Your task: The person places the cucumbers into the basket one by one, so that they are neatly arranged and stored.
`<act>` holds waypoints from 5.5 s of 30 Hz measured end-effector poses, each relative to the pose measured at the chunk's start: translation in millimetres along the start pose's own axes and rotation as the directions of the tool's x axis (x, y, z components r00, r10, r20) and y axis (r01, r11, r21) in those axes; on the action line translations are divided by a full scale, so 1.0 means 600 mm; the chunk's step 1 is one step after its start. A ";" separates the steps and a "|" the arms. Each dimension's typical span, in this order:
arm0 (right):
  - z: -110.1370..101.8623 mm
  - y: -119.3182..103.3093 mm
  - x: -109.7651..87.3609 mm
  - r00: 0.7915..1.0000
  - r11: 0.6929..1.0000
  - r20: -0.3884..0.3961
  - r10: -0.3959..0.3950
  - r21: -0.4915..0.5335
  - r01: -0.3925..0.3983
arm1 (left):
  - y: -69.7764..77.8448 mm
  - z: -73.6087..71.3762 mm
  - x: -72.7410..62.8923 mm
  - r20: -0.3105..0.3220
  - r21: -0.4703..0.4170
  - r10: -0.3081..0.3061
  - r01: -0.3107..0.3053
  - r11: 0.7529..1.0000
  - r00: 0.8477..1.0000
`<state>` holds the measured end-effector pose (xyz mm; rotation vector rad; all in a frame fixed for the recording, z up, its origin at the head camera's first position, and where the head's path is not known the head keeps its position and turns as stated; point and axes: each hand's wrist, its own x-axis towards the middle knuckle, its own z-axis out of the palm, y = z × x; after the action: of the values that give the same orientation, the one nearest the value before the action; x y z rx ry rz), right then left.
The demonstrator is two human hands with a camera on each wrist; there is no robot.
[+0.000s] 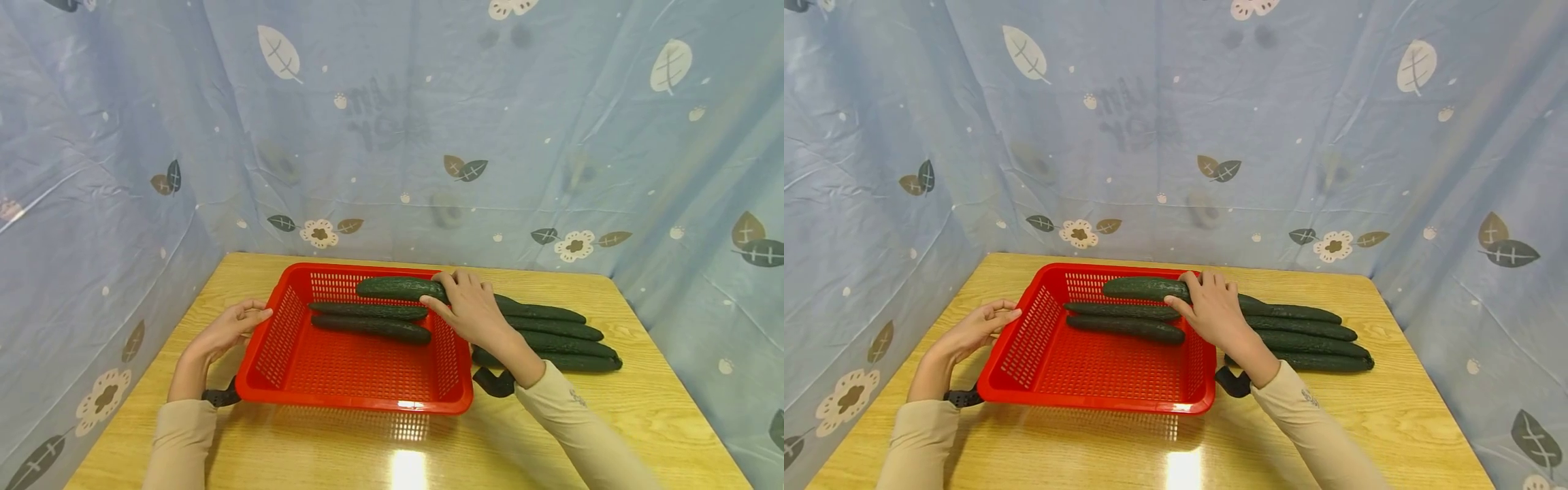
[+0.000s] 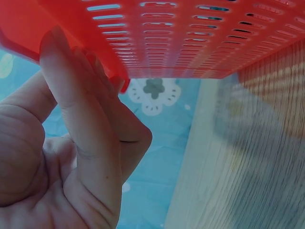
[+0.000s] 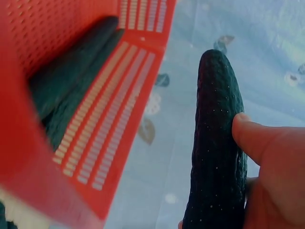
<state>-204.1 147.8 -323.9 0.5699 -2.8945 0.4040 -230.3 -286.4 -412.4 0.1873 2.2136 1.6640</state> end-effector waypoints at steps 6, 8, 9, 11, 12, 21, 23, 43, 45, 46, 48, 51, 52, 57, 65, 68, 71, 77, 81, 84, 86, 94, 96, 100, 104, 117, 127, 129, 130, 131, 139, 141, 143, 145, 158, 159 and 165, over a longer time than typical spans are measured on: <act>0.016 -0.033 0.017 0.999 1.000 0.020 -0.027 -0.014 0.027 | -0.001 0.000 -0.001 0.015 -0.027 0.007 -0.007 1.000 1.000; 0.023 -0.043 0.022 0.999 0.999 0.034 -0.031 -0.015 0.031 | -0.001 -0.001 -0.001 0.015 -0.026 0.007 -0.007 1.000 1.000; 0.026 -0.047 0.024 0.999 0.999 0.040 -0.034 -0.018 0.035 | -0.001 -0.001 -0.001 0.014 -0.022 0.005 -0.005 1.000 1.000; 0.033 -0.055 0.028 0.998 0.999 0.053 -0.036 -0.018 0.037 | 0.000 -0.001 0.000 0.013 -0.016 0.004 -0.004 1.000 1.000; 0.036 -0.059 0.030 0.997 0.999 0.062 -0.035 -0.016 0.036 | 0.000 -0.001 0.000 0.012 -0.014 0.004 -0.004 1.000 1.000; 0.063 -0.091 0.053 0.990 0.999 0.138 -0.009 -0.031 0.013 | 0.001 0.001 0.001 0.014 -0.010 0.001 -0.001 1.000 1.000; 0.069 -0.095 0.058 0.988 0.999 0.151 -0.005 -0.035 0.010 | 0.001 0.001 0.001 0.019 -0.010 0.002 -0.002 1.000 1.000; 0.142 -0.127 0.104 0.936 0.995 0.337 0.097 -0.038 -0.090 | 0.007 0.001 -0.004 0.031 -0.021 0.014 -0.013 1.000 0.999; 0.146 -0.132 0.107 0.927 0.994 0.360 0.106 -0.056 -0.092 | 0.008 0.002 -0.004 0.034 -0.031 0.016 -0.015 0.999 0.999; 0.149 -0.134 0.108 0.923 0.994 0.369 0.110 -0.065 -0.092 | 0.009 0.003 -0.004 0.034 -0.034 0.016 -0.015 0.999 0.999; 0.154 -0.137 0.109 0.915 0.992 0.385 0.119 -0.080 -0.095 | 0.009 0.003 -0.004 0.038 -0.033 0.018 -0.017 0.999 0.999; 0.165 -0.139 0.109 0.907 0.989 0.398 0.134 -0.111 -0.098 | 0.011 0.004 -0.004 0.039 -0.031 0.016 -0.015 0.999 0.999; 0.170 -0.139 0.109 0.905 0.988 0.402 0.139 -0.118 -0.099 | 0.011 0.004 -0.004 0.039 -0.029 0.016 -0.015 0.999 0.999; 0.186 -0.136 0.105 0.892 0.988 0.430 0.142 -0.111 -0.104 | 0.011 0.004 -0.003 0.034 -0.026 0.008 -0.007 1.000 0.999; 0.194 -0.131 0.103 0.891 0.990 0.435 0.131 -0.111 -0.092 | 0.009 0.005 -0.003 0.031 -0.011 0.016 -0.016 1.000 0.999; 0.194 -0.128 0.104 0.895 0.990 0.428 0.122 -0.123 -0.077 | 0.006 0.004 -0.002 0.020 -0.006 0.013 -0.013 1.000 1.000; 0.195 -0.126 0.104 0.899 0.991 0.423 0.116 -0.111 -0.076 | 0.004 0.002 -0.001 0.015 -0.006 0.012 -0.012 1.000 1.000; 0.194 -0.122 0.104 0.899 0.993 0.422 0.113 -0.088 -0.084 | 0.001 0.003 -0.001 0.021 -0.026 0.014 -0.013 1.000 1.000; 0.192 -0.119 0.106 0.893 0.994 0.437 0.112 -0.067 -0.091 | 0.001 0.003 -0.002 0.022 -0.022 0.011 -0.010 1.000 1.000; 0.187 -0.116 0.107 0.881 0.995 0.462 0.096 -0.037 -0.089 | 0.000 0.002 -0.003 0.024 -0.021 0.011 -0.010 1.000 1.000; 0.183 -0.112 0.107 0.873 0.996 0.480 0.082 -0.005 -0.091 | 0.000 0.002 -0.004 0.026 -0.023 0.010 -0.010 1.000 1.000; 0.164 -0.102 0.109 0.882 0.998 0.469 0.056 0.010 -0.069 | -0.001 0.002 -0.003 0.031 -0.026 0.018 -0.017 1.000 0.999; 0.160 -0.102 0.108 0.887 0.998 0.459 0.053 0.000 -0.060 | -0.002 0.002 -0.001 0.032 -0.026 0.017 -0.017 1.000 0.999; 0.152 -0.103 0.106 0.898 0.999 0.438 0.046 -0.008 -0.047 | -0.003 0.002 -0.001 0.034 -0.028 0.021 -0.020 0.999 0.999; 0.143 -0.100 0.102 0.923 0.999 0.383 0.038 -0.004 -0.039 | -0.003 0.003 0.000 0.033 -0.027 0.027 -0.026 0.999 0.999; 0.098 -0.071 0.069 0.962 0.997 0.273 0.009 0.071 -0.030 | 0.000 0.003 0.003 0.033 -0.017 0.028 -0.027 0.999 0.999; 0.061 -0.038 0.039 0.983 0.994 0.180 0.025 0.099 -0.043 | 0.001 0.002 0.003 0.038 -0.014 0.027 -0.027 1.000 0.999; 0.054 -0.032 0.032 0.987 0.993 0.160 0.026 0.106 -0.044 | 0.001 0.001 0.003 0.039 -0.018 0.028 -0.028 0.999 0.999; 0.051 -0.029 0.029 0.989 0.993 0.148 0.029 0.110 -0.046 | 0.000 0.001 0.002 0.037 -0.021 0.027 -0.026 0.999 0.999; 0.048 -0.026 0.026 0.991 0.992 0.134 0.030 0.115 -0.045 | 0.000 0.000 0.002 0.038 -0.024 0.028 -0.028 0.999 0.999; 0.034 0.006 0.004 0.997 0.983 0.050 0.053 0.174 -0.061 | -0.003 -0.002 0.001 0.041 -0.034 0.032 -0.030 0.999 0.999; 0.031 0.014 -0.002 0.998 0.980 0.033 0.054 0.188 -0.060 | -0.003 -0.003 0.002 0.042 -0.032 0.034 -0.033 0.999 0.999; 0.028 0.021 -0.008 0.998 0.978 0.014 0.055 0.200 -0.057 | -0.004 -0.004 0.000 0.042 -0.036 0.035 -0.034 0.999 0.999; 0.025 0.027 -0.013 0.999 0.975 -0.002 0.053 0.214 -0.052 | -0.004 -0.005 -0.001 0.041 -0.035 0.037 -0.035 0.999 0.998; 0.040 0.100 -0.068 0.998 0.971 -0.029 0.060 0.234 -0.051 | 0.000 0.000 0.000 0.029 -0.041 0.027 -0.025 0.999 0.999; 0.042 0.106 -0.072 0.997 0.971 -0.031 0.064 0.234 -0.055 | 0.000 0.001 0.000 0.028 -0.043 0.026 -0.025 0.999 0.999; 0.055 0.140 -0.096 0.994 0.969 -0.054 0.093 0.237 -0.078 | -0.001 0.000 0.001 0.024 -0.045 0.022 -0.021 0.999 0.999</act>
<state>-187.6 233.0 -386.8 0.4560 -2.8356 0.7697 -230.6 -286.4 -412.9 0.2198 2.1616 1.7113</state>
